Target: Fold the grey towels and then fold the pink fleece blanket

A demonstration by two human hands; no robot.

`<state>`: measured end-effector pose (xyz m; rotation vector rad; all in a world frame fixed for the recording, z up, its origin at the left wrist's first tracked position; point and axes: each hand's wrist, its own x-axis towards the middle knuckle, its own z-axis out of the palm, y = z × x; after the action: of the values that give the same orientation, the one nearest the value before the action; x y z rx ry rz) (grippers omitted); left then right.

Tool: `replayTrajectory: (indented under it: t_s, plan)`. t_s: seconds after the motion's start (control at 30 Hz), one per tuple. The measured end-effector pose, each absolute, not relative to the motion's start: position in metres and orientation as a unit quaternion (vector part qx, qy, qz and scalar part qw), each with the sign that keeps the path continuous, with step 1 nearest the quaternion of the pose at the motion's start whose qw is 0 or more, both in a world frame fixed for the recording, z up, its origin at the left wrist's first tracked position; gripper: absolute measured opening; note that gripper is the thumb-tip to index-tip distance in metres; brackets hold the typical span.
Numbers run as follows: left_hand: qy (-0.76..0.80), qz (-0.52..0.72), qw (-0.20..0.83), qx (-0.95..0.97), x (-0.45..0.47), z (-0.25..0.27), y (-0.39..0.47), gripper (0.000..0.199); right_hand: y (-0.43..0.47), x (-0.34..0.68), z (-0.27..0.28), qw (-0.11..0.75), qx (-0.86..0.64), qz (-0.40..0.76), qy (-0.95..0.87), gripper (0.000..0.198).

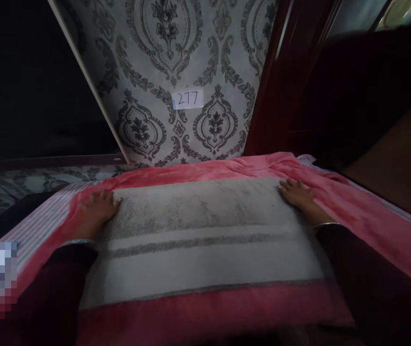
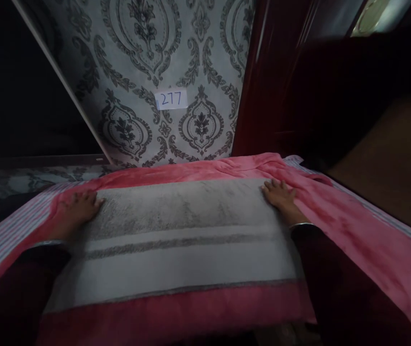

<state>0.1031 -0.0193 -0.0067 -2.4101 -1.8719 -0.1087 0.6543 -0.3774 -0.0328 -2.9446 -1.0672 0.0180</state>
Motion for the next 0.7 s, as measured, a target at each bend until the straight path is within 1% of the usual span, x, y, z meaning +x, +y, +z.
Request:
replayTrajectory:
  t_s: [0.07, 0.13, 0.2, 0.23, 0.3, 0.4, 0.53, 0.63, 0.7]
  plan:
    - [-0.582, -0.053, 0.041, -0.811, 0.147, -0.003, -0.062, 0.069, -0.365, 0.605, -0.036, 0.021, -0.925, -0.03, -0.378, 0.058]
    - [-0.474, -0.035, -0.005, -0.88, 0.196, -0.01, -0.118, 0.064, -0.352, 0.54, -0.046, 0.056, -0.867, -0.044, -0.494, 0.056]
    - [-0.31, -0.004, -0.049, -0.949, 0.236, -0.024, -0.176, 0.061, -0.344, 0.479, -0.057, 0.075, -0.801, -0.017, -0.594, 0.057]
    - [-0.244, 0.007, -0.063, -0.968, 0.249, -0.032, -0.201, 0.062, -0.343, 0.456, -0.062, 0.08, -0.774, -0.005, -0.629, 0.058]
    - [-0.197, -0.009, -0.067, -0.978, 0.258, -0.045, -0.235, 0.067, -0.348, 0.434, -0.069, 0.075, -0.753, 0.007, -0.654, 0.06]
    - [-0.266, -0.021, -0.044, -0.963, 0.234, -0.051, -0.239, 0.067, -0.373, 0.462, -0.071, 0.051, -0.799, 0.001, -0.6, 0.06]
    - [-0.434, -0.033, -0.004, -0.9, 0.153, -0.042, -0.197, 0.064, -0.439, 0.549, -0.074, 0.032, -0.887, -0.013, -0.46, 0.063]
    - [-0.529, -0.065, 0.001, -0.846, 0.087, -0.037, -0.172, 0.065, -0.491, 0.593, -0.08, 0.049, -0.928, -0.004, -0.37, 0.066]
    - [-0.575, -0.078, 0.004, -0.814, 0.051, -0.036, -0.167, 0.065, -0.516, 0.605, -0.083, 0.07, -0.936, 0.007, -0.345, 0.066]
